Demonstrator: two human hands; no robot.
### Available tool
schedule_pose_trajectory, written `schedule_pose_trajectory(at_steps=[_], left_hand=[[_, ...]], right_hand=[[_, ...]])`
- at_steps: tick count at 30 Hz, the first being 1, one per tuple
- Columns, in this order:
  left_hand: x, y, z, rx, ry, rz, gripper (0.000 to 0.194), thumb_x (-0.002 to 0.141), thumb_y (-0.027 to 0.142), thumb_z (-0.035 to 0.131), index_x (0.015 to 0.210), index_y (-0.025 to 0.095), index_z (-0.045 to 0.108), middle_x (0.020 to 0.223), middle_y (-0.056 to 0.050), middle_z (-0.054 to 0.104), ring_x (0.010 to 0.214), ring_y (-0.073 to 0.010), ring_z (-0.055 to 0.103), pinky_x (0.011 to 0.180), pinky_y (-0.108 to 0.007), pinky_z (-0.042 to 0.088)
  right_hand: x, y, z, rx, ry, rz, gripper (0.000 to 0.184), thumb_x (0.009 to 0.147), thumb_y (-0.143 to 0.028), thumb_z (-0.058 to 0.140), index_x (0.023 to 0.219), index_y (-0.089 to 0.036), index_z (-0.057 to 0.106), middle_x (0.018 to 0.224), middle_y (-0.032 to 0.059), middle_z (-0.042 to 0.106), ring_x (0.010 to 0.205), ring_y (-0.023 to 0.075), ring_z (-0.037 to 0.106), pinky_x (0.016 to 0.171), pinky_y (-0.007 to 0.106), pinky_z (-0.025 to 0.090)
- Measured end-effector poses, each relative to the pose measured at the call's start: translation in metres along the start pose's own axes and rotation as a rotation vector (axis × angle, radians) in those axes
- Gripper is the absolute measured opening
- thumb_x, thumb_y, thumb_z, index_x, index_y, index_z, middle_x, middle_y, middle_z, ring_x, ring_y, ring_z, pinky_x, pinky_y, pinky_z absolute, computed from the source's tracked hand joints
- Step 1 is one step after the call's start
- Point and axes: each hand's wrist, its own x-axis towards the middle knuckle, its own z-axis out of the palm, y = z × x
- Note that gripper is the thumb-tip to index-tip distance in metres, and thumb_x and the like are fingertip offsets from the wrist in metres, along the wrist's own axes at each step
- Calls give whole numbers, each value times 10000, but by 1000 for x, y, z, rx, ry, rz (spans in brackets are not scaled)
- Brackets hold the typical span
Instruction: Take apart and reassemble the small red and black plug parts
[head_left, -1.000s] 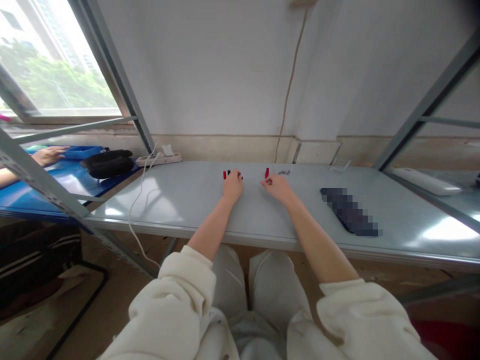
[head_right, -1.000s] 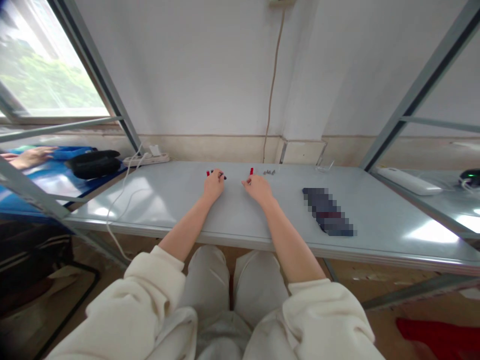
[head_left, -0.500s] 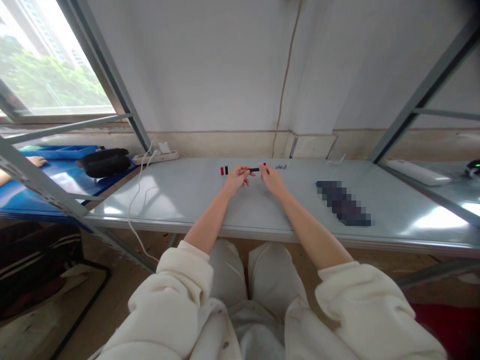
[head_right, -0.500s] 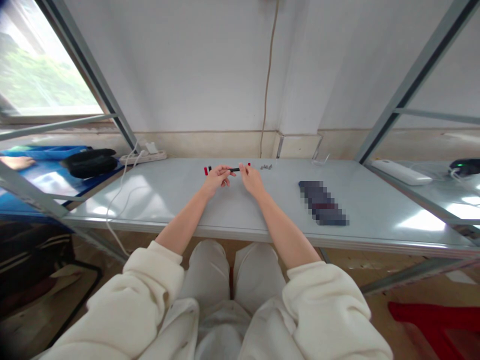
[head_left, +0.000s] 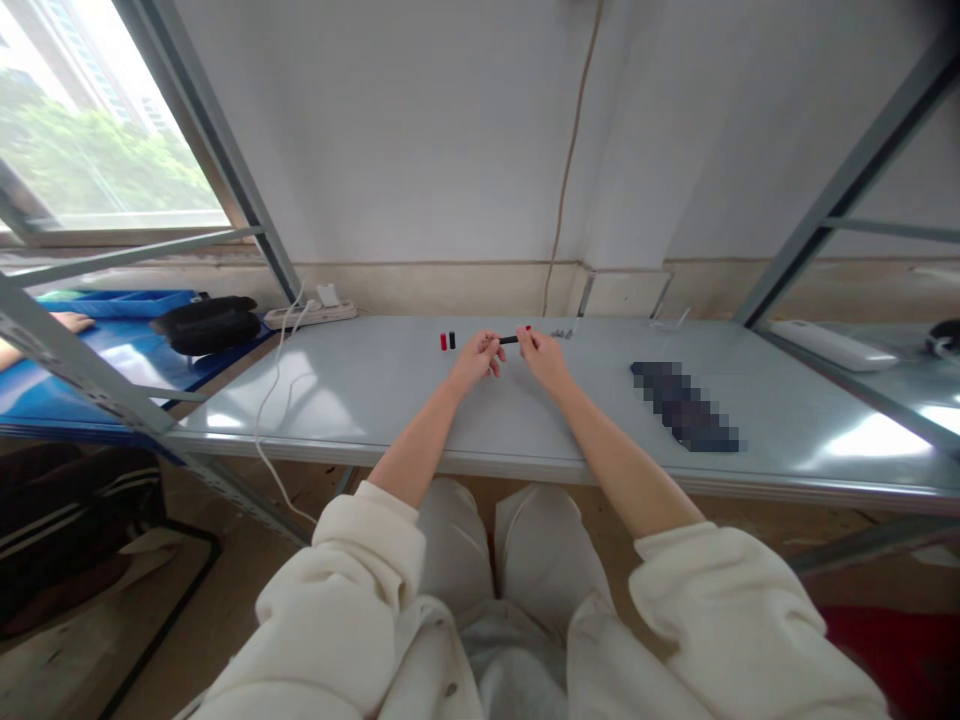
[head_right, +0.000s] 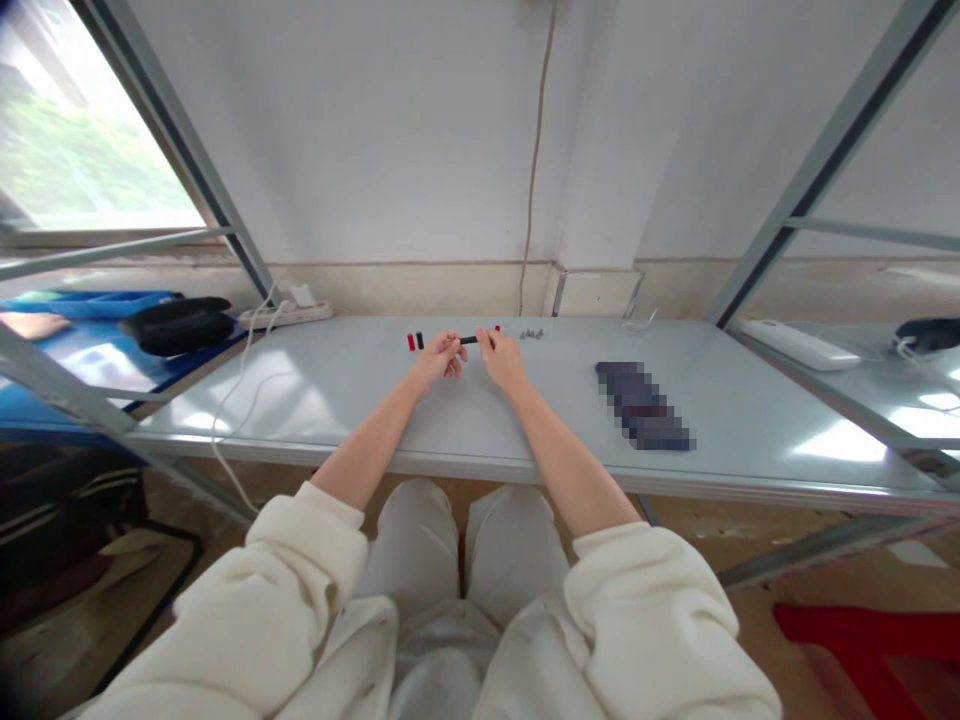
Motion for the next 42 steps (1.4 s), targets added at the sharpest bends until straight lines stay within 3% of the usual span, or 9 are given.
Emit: schedule_pose_trajectory(at_steps=[6,15,24,31,34,39,42], left_hand=[[3,-4,2,85,26,26,140,876,332,362,863,198,400,557,74,478,336,-32,431,362,-165,249],[1,-7,-1,195,83,140,377,862,450,298,623,175,396,500,45,460,374,-50,421,420,-193,314],[-2,1,-3,72,156,83,431,841,462,334,508,189,304,374,46,385,322,-57,363,378,-198,277],[4,0,-8,20,332,25,402,846,433,331,524,191,327,383,48,400,315,-63,352,380,-206,268],[4,-2,-10,134,384,75,394,854,437,308,557,188,382,424,40,431,335,-70,369,408,-215,285],[-2,-2,-8,534,453,280,425,877,422,270,553,188,417,475,9,442,474,-104,446,553,-234,336],[-4,-1,-6,655,448,301,391,885,411,270,625,193,465,531,-6,473,564,-128,483,612,-244,338]], right_hand=[[-1,-3,0,20,18,-31,552,798,-661,206,528,-206,364,481,-7,405,478,113,375,509,254,289],[-2,-6,-1,56,-5,-43,535,802,-648,230,534,-206,366,487,-7,426,487,112,404,521,249,308],[-3,-9,-1,90,-49,-76,517,812,-624,253,556,-202,405,508,-2,455,502,114,430,547,253,333],[1,0,0,154,-57,-118,392,806,-532,387,824,-173,543,676,38,578,578,124,508,568,253,385],[2,5,3,147,-87,-130,365,800,-495,422,894,-169,555,756,62,607,614,130,532,581,261,404],[2,6,4,113,-106,-141,355,808,-462,420,913,-161,576,778,76,623,654,143,552,607,275,413],[2,4,4,97,-128,-143,342,819,-437,410,916,-160,584,778,74,626,669,143,556,618,272,413]])
